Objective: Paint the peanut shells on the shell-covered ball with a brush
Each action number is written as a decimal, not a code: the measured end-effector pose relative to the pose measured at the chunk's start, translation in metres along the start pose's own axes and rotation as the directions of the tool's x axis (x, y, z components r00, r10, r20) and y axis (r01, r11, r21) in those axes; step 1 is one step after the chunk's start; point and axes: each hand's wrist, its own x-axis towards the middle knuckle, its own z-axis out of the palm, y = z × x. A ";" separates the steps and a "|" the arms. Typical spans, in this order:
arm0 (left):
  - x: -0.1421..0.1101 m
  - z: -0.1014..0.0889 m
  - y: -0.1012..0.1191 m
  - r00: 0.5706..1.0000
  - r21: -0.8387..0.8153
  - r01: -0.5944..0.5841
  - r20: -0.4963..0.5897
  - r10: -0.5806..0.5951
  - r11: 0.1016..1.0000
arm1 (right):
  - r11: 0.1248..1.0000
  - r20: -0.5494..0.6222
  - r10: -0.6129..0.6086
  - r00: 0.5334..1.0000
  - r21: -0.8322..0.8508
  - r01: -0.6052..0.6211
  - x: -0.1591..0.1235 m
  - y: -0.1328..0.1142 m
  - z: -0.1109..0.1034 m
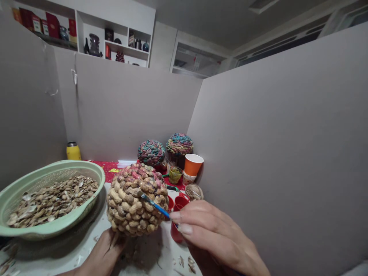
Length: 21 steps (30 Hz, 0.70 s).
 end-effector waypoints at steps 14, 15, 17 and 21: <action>0.000 -0.001 -0.010 0.998 0.123 -0.003 0.058 -0.004 0.992 | 0.994 -0.091 0.099 0.991 0.060 -0.094 0.004 -0.002 0.014; 0.000 -0.001 -0.009 0.998 0.119 -0.005 0.055 -0.002 0.993 | 0.992 -0.108 0.115 0.987 0.062 -0.108 0.003 -0.002 0.014; 0.001 -0.001 -0.007 0.999 0.116 -0.007 0.049 0.002 0.993 | 0.990 -0.150 0.134 0.980 0.067 -0.125 0.001 -0.001 0.012; 0.001 -0.002 -0.005 1.000 0.129 -0.014 0.029 0.010 0.992 | 0.988 -0.170 0.152 0.974 0.063 -0.143 -0.003 -0.004 0.006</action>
